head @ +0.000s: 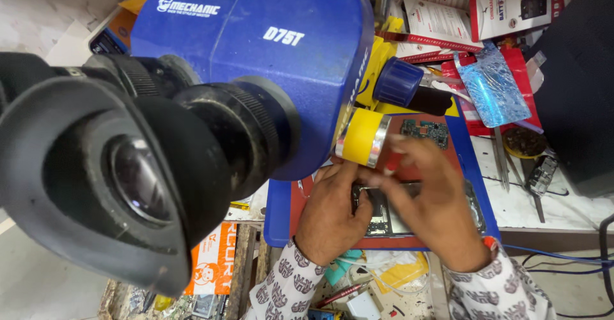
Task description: The person uses a red-handled screwdriver to remove screws from a disassembled smartphone placed on a red mat. They manipulate the phone's internal components and casing, occasionally lifting the device to inspect it. The work is performed under a microscope in a cluttered workspace.
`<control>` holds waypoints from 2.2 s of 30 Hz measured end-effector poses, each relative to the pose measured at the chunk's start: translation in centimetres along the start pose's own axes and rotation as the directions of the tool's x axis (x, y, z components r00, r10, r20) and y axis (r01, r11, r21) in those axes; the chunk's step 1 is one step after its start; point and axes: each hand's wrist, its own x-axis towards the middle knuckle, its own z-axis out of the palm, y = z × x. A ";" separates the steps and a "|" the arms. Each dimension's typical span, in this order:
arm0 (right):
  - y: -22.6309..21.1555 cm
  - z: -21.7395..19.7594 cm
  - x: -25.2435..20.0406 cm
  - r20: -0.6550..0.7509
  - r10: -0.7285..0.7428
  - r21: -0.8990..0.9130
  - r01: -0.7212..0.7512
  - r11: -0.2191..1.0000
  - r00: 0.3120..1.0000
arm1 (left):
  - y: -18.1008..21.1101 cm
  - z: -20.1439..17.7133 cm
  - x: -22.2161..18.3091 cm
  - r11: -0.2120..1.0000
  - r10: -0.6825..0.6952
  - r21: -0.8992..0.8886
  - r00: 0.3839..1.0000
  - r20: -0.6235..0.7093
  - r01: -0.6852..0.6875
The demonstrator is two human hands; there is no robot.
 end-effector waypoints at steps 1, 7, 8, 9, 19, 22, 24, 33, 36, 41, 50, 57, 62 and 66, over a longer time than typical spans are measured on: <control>0.1 0.2 0.0 0.008 0.031 0.203 -0.032 0.979 0.999 | 0.0 0.0 0.1 1.000 0.010 -0.007 1.000 -0.001 -0.010; -0.3 0.0 0.1 -0.029 0.007 0.153 -0.003 0.988 1.000 | 0.1 0.2 -0.1 1.000 -0.011 0.019 1.000 -0.008 0.011; -0.4 0.1 -0.1 -0.016 0.122 0.247 -0.114 0.962 0.992 | 0.2 0.3 0.0 1.000 -0.023 0.013 1.000 -0.012 0.023; -0.5 0.2 -0.1 0.009 0.231 0.336 -0.221 0.916 0.973 | 0.2 0.3 0.0 0.999 -0.035 0.006 0.999 -0.018 0.035; 0.1 0.7 -1.3 -0.061 0.163 0.519 -0.108 0.848 0.985 | -1.2 1.0 -0.5 0.995 0.092 0.038 0.992 -0.083 -0.089; -0.2 1.0 -2.4 -0.112 0.165 0.466 -0.095 0.880 0.980 | -1.7 1.1 -0.8 0.998 0.061 0.029 0.993 -0.099 -0.059; -0.4 1.0 -2.9 -0.079 0.125 0.412 -0.082 0.907 0.989 | -1.9 0.9 -0.7 0.999 0.051 0.004 0.992 -0.113 -0.051; -0.5 1.6 -4.2 -0.069 0.057 0.315 -0.033 0.949 0.996 | -1.9 0.5 -1.0 0.999 -0.020 0.030 0.982 -0.187 0.026; -0.6 1.6 -5.3 -0.009 0.053 0.369 -0.046 0.928 0.999 | -2.0 0.2 -1.0 1.000 0.011 0.004 0.984 -0.178 -0.010; 0.1 2.2 -7.1 -0.015 -0.004 0.370 0.009 0.929 1.000 | -2.6 0.4 -0.9 0.999 0.010 -0.052 0.990 -0.144 -0.017; 0.9 2.5 -7.9 0.003 -0.038 0.336 0.035 0.941 0.999 | -3.6 0.8 -1.3 0.999 -0.013 -0.050 0.994 -0.105 0.008; 0.8 2.0 -7.4 0.008 -0.089 0.100 0.088 0.991 0.996 | -3.9 0.9 -1.3 0.999 0.024 -0.025 0.994 -0.111 -0.026; 0.7 0.5 -5.6 0.127 -0.136 0.271 0.097 0.958 0.983 | -4.0 1.1 -1.3 1.000 0.024 -0.005 0.993 -0.116 -0.025; 1.3 0.5 -5.3 0.264 -0.156 0.374 0.048 0.926 0.952 | -4.1 0.9 -1.3 1.000 0.020 -0.014 0.993 -0.119 -0.022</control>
